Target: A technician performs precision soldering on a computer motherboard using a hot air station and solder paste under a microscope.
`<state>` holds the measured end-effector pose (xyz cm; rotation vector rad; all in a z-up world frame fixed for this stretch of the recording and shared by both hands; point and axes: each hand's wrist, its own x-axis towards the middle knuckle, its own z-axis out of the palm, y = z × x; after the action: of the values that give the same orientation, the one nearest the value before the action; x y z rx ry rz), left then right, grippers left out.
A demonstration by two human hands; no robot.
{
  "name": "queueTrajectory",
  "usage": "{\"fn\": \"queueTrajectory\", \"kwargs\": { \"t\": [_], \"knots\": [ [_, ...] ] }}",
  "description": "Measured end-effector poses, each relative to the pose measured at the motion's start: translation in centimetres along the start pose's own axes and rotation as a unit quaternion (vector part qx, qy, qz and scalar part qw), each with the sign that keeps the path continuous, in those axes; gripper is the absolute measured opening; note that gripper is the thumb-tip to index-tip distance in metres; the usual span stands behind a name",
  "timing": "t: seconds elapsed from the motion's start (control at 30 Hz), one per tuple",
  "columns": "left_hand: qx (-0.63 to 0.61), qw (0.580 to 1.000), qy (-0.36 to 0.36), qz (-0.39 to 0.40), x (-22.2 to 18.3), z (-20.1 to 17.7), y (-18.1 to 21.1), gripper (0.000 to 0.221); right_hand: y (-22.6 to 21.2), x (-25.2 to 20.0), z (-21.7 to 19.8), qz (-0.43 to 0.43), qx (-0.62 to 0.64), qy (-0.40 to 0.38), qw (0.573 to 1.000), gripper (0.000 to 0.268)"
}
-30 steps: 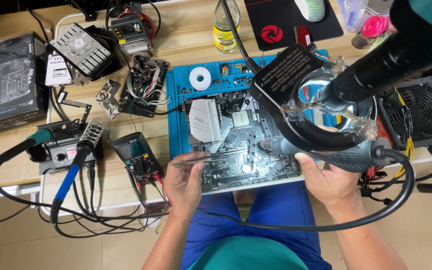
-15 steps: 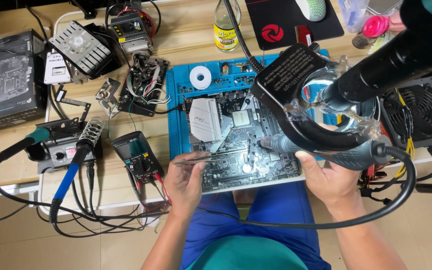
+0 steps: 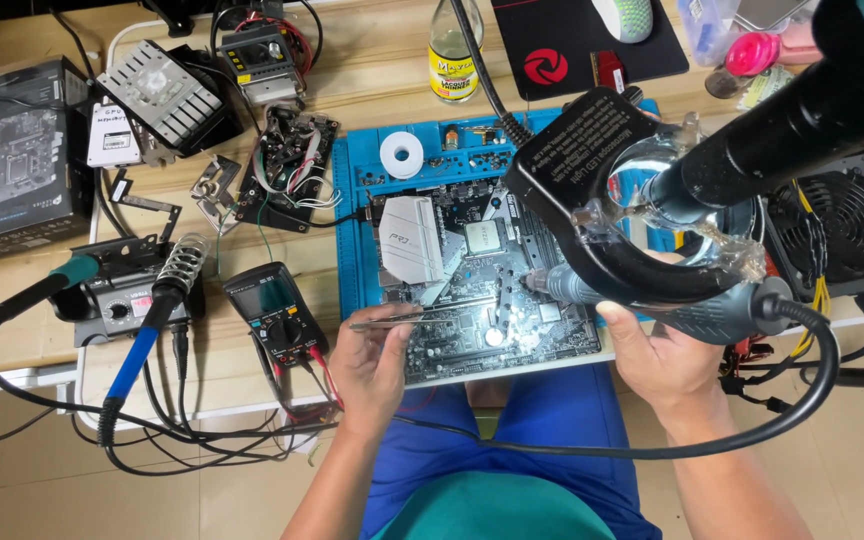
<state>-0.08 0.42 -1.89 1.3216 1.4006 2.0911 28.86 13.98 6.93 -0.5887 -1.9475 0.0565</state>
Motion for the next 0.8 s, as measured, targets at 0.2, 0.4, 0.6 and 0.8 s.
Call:
{"fn": "queueTrajectory", "kwargs": {
  "t": [0.2,0.4,0.6,0.8],
  "knots": [
    [0.003,1.000,0.000,0.001,0.1,0.0,0.0,0.023,0.5,-0.2,-0.3,0.003,0.003,-0.002,1.000,0.046],
    [0.005,1.000,-0.003,0.006,0.4,0.2,0.7,0.024,-0.6,-1.4,-1.8,0.014,-0.003,0.010,1.000,0.040],
    [-0.033,0.998,-0.023,-0.053,0.4,0.4,2.7,0.019,-8.6,-0.8,-5.9,0.249,0.034,-0.051,0.967,0.049],
    [0.123,0.973,-0.162,0.109,2.4,3.2,6.2,0.014,-9.6,-6.3,-10.0,0.101,-0.095,0.143,0.980,0.035]
  ]
}}
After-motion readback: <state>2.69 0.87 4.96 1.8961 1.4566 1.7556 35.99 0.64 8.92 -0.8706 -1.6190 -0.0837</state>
